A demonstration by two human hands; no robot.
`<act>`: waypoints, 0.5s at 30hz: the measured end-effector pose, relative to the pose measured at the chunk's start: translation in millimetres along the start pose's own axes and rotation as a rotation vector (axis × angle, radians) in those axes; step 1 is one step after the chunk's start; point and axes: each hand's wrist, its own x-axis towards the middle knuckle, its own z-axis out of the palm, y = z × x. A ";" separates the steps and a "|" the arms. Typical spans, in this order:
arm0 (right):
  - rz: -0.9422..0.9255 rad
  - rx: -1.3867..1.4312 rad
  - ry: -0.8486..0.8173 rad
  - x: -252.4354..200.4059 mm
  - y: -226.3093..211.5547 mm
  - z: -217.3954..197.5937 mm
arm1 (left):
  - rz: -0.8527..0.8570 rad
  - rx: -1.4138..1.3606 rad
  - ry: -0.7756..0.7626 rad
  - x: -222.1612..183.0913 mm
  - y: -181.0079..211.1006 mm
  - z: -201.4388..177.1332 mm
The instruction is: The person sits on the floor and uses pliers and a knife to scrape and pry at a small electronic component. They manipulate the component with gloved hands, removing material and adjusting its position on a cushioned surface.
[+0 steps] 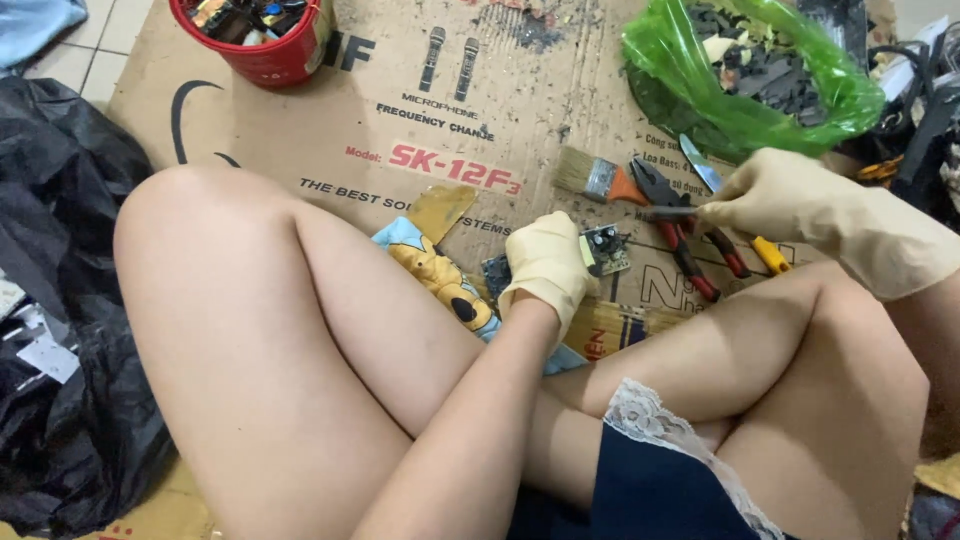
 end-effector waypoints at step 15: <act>-0.482 0.215 0.728 -4.8 -40.6 138.7 | 0.043 0.144 -0.030 5.5 -7.1 16.4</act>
